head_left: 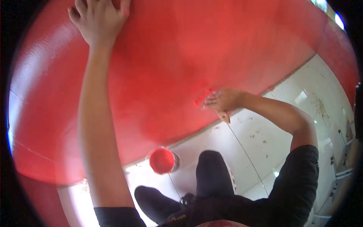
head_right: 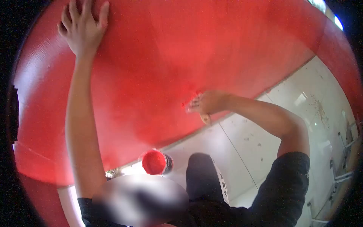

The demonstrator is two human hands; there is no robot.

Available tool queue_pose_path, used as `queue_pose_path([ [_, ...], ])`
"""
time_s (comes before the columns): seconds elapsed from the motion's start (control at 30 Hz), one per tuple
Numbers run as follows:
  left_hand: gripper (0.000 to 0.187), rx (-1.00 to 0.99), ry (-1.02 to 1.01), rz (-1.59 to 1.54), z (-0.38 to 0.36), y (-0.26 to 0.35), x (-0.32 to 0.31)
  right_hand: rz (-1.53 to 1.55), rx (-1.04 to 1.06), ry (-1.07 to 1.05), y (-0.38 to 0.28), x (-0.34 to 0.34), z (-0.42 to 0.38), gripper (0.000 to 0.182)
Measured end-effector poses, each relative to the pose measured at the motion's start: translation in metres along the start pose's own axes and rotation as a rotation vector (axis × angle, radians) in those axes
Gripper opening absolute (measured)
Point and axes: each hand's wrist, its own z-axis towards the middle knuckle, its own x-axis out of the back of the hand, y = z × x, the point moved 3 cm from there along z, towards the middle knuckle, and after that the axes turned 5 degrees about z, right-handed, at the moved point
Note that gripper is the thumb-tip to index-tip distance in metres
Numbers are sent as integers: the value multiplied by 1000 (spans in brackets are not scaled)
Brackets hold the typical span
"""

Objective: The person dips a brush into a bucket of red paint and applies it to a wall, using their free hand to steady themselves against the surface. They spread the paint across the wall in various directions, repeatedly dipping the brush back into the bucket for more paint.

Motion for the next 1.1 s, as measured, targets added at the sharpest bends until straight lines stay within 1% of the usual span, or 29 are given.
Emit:
queue_pose_path([
  [0.07,64,-8,-100,37,-5,-13,-16,388,-123,-45,32,27,15,49],
  [0.1,64,8,-103,15,-3,-11,-14,536,-219,-93,67,63,23,44],
  [0.13,64,28,-113,-7,0,-9,-10,648,-236,36,99,108,24,38],
  [0.17,64,32,-66,-1,3,-9,-7,757,-237,168,130,153,25,32],
  [0.2,63,36,-91,-6,3,-8,-4,827,-147,466,157,191,21,26],
  [0.23,62,43,-122,-13,4,-6,-4,760,-82,654,187,221,20,24],
  [0.27,62,50,-107,-11,4,-6,-2,694,-9,834,213,249,21,23],
  [0.33,62,54,-137,-22,4,-7,-1,318,-188,1076,238,296,18,26],
  [0.37,62,59,-134,-19,4,-7,-1,314,-181,1075,229,298,19,26],
  [0.4,63,55,-170,-6,3,-8,-2,353,-290,990,217,292,20,29],
  [0.47,65,50,-208,5,3,-7,-1,-36,-352,732,215,244,22,44],
  [0.5,65,52,-209,8,3,-7,0,-158,-329,680,197,211,22,49],
  [0.53,64,58,-209,12,4,-7,-1,-282,-303,623,164,184,20,55],
  [0.57,64,62,-212,11,4,-7,-1,-191,-300,524,134,163,19,54],
  [0.63,65,55,-211,26,4,-7,-1,86,-155,246,89,120,14,55],
  [0.67,65,56,-220,23,3,-7,-2,94,-154,241,77,115,14,55],
  [0.73,65,43,-188,11,2,-8,-3,313,-158,-166,64,95,16,46],
  [0.8,65,42,-178,21,3,-9,-4,617,-348,-18,102,134,23,40],
  [0.83,66,44,-170,12,1,-7,-5,628,-270,282,126,166,21,37],
  [0.87,66,36,-186,6,0,-6,-7,592,-179,571,150,197,17,33],
  [0.9,65,31,-146,2,1,-7,-6,246,-129,658,174,223,16,34],
  [0.93,65,26,-116,-4,1,-7,-6,273,-230,767,187,242,16,29],
  [0.97,65,21,-158,-15,-1,-7,-9,310,-327,878,199,261,16,26],
  [1.03,65,-39,15,-66,-2,-7,-11,10,-544,813,205,248,11,25],
  [1.07,65,-41,-21,-75,-2,-4,-8,337,-587,808,205,213,8,25],
  [1.1,63,-23,-18,-24,-2,0,-3,218,-486,761,183,177,5,28],
])
